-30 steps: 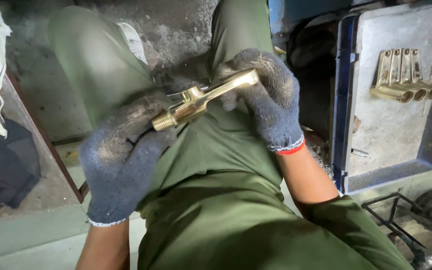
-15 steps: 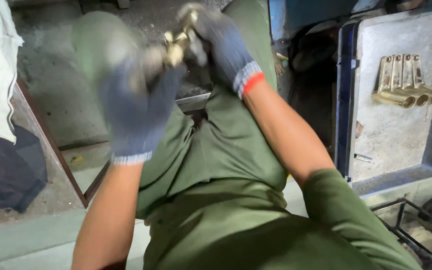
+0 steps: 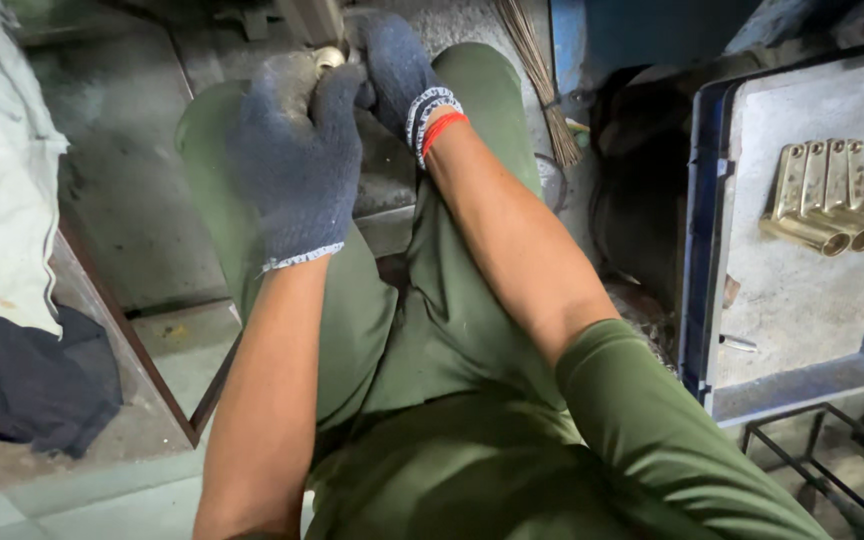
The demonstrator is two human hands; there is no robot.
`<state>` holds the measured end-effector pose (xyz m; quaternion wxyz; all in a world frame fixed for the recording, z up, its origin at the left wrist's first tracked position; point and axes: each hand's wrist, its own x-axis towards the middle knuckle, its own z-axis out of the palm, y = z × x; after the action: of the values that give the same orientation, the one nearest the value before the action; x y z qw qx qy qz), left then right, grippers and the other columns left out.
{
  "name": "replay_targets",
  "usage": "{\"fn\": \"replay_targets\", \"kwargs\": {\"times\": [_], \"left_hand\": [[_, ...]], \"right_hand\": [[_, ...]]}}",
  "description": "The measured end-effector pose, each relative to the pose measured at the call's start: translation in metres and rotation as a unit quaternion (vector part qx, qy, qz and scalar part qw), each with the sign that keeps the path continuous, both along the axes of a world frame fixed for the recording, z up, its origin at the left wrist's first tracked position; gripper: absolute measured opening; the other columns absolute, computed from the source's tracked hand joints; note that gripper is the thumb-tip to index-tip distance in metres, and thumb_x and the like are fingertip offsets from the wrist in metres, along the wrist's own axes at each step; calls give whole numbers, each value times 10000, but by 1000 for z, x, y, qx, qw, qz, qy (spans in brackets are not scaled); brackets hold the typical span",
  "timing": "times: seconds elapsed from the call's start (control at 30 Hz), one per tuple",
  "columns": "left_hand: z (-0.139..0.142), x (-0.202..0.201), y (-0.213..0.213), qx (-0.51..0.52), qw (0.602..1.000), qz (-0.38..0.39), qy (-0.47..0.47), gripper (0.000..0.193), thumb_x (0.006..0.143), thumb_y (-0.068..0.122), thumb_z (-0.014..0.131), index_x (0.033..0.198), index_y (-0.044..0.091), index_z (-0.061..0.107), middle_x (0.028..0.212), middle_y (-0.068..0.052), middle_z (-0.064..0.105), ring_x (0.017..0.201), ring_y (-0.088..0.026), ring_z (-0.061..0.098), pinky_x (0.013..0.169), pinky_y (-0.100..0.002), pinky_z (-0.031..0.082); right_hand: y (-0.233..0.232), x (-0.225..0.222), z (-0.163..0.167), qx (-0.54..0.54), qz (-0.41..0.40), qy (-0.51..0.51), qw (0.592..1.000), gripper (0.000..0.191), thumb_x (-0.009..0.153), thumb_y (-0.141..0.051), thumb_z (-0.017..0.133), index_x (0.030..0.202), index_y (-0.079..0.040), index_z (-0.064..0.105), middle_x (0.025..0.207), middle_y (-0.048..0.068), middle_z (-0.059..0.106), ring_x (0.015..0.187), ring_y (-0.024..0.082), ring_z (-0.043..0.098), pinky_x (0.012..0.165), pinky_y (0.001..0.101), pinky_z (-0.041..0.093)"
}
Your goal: The person uses a rotating buffing wheel to polish brass brackets, holding each part against the wheel with both hands while wearing gloves and then placing the polished items onto a tray.
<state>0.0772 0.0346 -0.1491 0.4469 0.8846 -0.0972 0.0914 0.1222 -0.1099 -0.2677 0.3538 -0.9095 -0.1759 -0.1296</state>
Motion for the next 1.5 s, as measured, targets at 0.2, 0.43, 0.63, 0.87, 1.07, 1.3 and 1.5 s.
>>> {"fn": "replay_targets", "kwargs": {"times": [0.2,0.43,0.63,0.87,1.07,1.3,1.5], "left_hand": [[24,-11,17,-30,998,16,50,176,991,206,759,1011,37,714,949,-116,736,868,-267,709,788,-365,557],[67,-79,63,-245,938,-3,244,229,1022,22,604,1217,-9,720,879,-73,708,732,-97,676,660,-260,579],[76,-94,78,-329,899,-114,268,258,1080,55,586,1318,-5,665,1108,-93,705,815,-109,686,740,-269,608],[75,-84,66,-245,918,-218,224,226,1073,132,663,1281,58,707,1138,-69,732,982,-163,720,890,-293,610],[79,-81,59,-209,931,-253,160,197,1104,98,662,1286,37,703,1168,-69,738,1060,-153,716,986,-301,575],[80,-81,63,-313,883,-240,254,255,1021,84,614,1252,-1,677,1187,-55,692,1060,-136,662,966,-275,551],[69,-81,70,-465,779,-135,398,197,1041,74,602,1219,-2,636,1043,-45,676,825,-154,670,690,-303,543]], "right_hand": [[1,-22,17,253,-111,437,856,193,1025,-109,478,1066,-16,642,864,158,668,817,400,638,670,467,501],[-32,-145,122,403,-94,270,870,226,1018,-66,561,1212,29,628,1059,35,678,921,82,629,834,253,542],[-5,-239,208,181,-99,297,932,244,908,-84,676,1140,-11,660,922,88,665,714,178,643,672,296,521],[13,-274,225,86,-145,290,942,324,866,-86,771,1168,-19,676,881,110,667,707,199,658,668,303,534],[0,-288,222,213,-86,278,933,287,884,-22,722,1166,-9,671,970,89,680,785,166,638,728,288,534],[-6,-283,234,277,-89,320,902,263,905,-52,659,1160,11,666,928,68,688,725,122,662,685,265,543],[-6,-256,225,163,-189,187,950,234,1055,-61,553,1246,37,643,1076,153,689,894,220,671,820,323,538]]}}
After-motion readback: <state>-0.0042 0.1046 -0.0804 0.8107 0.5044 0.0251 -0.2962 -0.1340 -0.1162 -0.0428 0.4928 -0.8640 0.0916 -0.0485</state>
